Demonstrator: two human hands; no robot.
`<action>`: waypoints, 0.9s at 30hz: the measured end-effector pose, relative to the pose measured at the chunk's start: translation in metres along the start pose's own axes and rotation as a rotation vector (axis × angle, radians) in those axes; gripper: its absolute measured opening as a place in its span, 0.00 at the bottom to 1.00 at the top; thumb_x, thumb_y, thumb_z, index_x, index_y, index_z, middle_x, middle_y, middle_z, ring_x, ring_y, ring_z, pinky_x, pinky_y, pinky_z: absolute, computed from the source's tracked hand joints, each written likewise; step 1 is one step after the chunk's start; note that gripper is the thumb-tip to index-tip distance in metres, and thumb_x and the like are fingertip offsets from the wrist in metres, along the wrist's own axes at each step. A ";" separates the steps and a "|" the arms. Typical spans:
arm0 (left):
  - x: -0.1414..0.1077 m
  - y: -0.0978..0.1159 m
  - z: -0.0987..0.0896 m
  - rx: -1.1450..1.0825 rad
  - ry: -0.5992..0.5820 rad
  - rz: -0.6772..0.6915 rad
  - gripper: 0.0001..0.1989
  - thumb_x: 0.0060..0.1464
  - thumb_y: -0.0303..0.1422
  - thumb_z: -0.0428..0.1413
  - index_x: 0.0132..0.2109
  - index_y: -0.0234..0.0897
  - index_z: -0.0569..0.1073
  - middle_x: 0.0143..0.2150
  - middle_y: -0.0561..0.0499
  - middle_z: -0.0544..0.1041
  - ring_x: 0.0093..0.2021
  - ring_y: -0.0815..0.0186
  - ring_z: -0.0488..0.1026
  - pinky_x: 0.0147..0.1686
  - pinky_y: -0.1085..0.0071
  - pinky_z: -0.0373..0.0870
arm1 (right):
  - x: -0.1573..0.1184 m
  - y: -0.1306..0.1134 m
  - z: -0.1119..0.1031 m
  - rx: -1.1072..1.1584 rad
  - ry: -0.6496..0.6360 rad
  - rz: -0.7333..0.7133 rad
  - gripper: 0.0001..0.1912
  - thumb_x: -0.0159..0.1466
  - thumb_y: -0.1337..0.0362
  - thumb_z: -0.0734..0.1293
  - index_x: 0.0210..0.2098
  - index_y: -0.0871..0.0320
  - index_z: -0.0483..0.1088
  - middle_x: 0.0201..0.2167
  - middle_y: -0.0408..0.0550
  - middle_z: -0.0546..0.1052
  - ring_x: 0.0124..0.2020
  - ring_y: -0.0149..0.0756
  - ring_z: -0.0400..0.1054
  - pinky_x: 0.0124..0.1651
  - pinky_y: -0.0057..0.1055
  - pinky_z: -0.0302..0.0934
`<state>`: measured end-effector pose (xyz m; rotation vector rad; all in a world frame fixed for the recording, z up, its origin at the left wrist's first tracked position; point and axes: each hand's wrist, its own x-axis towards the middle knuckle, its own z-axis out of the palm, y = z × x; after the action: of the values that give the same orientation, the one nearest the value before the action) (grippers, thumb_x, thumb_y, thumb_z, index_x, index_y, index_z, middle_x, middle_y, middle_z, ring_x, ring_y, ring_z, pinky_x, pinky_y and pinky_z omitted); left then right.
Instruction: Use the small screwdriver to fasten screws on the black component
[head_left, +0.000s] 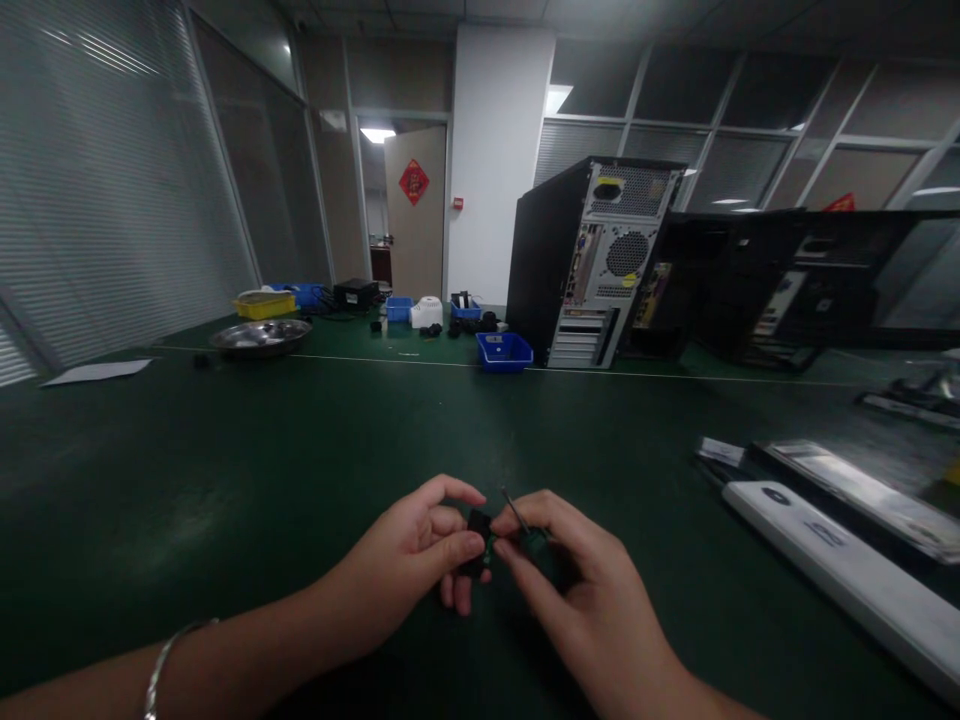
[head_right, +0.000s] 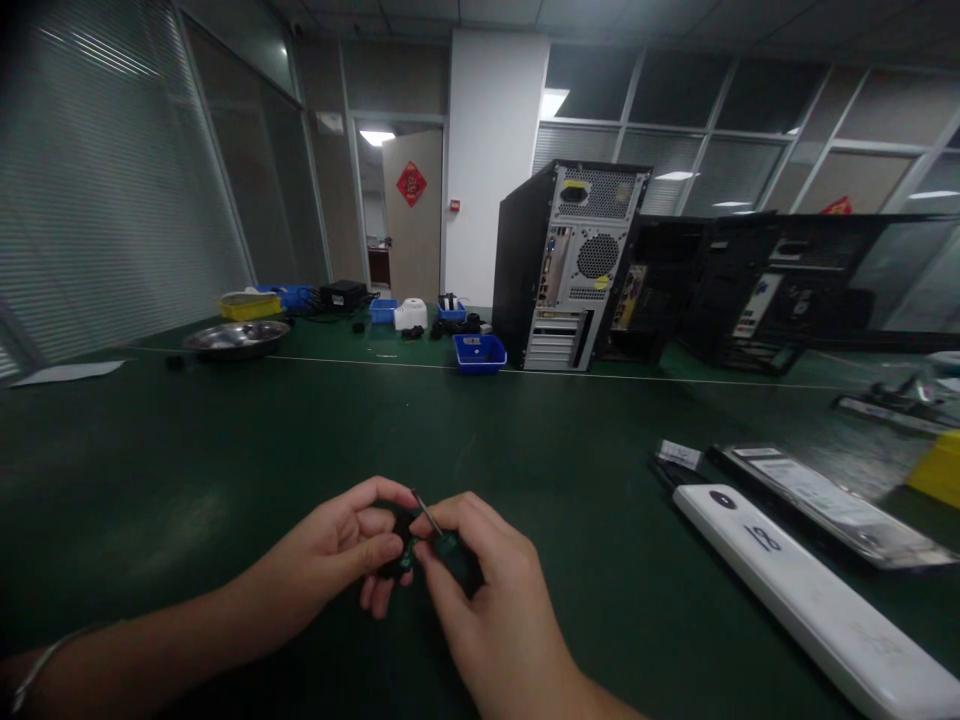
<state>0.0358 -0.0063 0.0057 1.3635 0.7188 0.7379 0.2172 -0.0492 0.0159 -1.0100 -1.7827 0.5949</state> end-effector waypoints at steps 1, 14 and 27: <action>0.000 0.000 0.000 0.003 -0.003 0.003 0.13 0.58 0.34 0.56 0.48 0.34 0.64 0.29 0.53 0.77 0.21 0.71 0.72 0.21 0.76 0.63 | 0.000 0.000 0.000 0.002 0.000 -0.002 0.10 0.62 0.76 0.65 0.36 0.56 0.72 0.32 0.43 0.76 0.34 0.34 0.72 0.38 0.27 0.64; 0.000 0.007 0.002 0.064 -0.013 -0.012 0.16 0.60 0.38 0.52 0.49 0.30 0.69 0.28 0.52 0.74 0.21 0.71 0.70 0.23 0.75 0.63 | -0.001 0.001 0.002 0.055 -0.010 0.166 0.05 0.64 0.69 0.65 0.37 0.54 0.72 0.32 0.44 0.75 0.27 0.34 0.70 0.20 0.24 0.62; 0.000 0.009 0.003 0.085 0.020 -0.004 0.15 0.59 0.38 0.53 0.48 0.31 0.70 0.28 0.53 0.74 0.22 0.70 0.70 0.23 0.74 0.63 | 0.000 -0.007 0.000 0.137 -0.032 0.227 0.03 0.64 0.67 0.64 0.35 0.56 0.71 0.31 0.45 0.74 0.24 0.32 0.67 0.15 0.21 0.58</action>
<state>0.0378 -0.0069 0.0148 1.4334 0.7758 0.7256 0.2143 -0.0531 0.0210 -1.1205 -1.6414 0.8671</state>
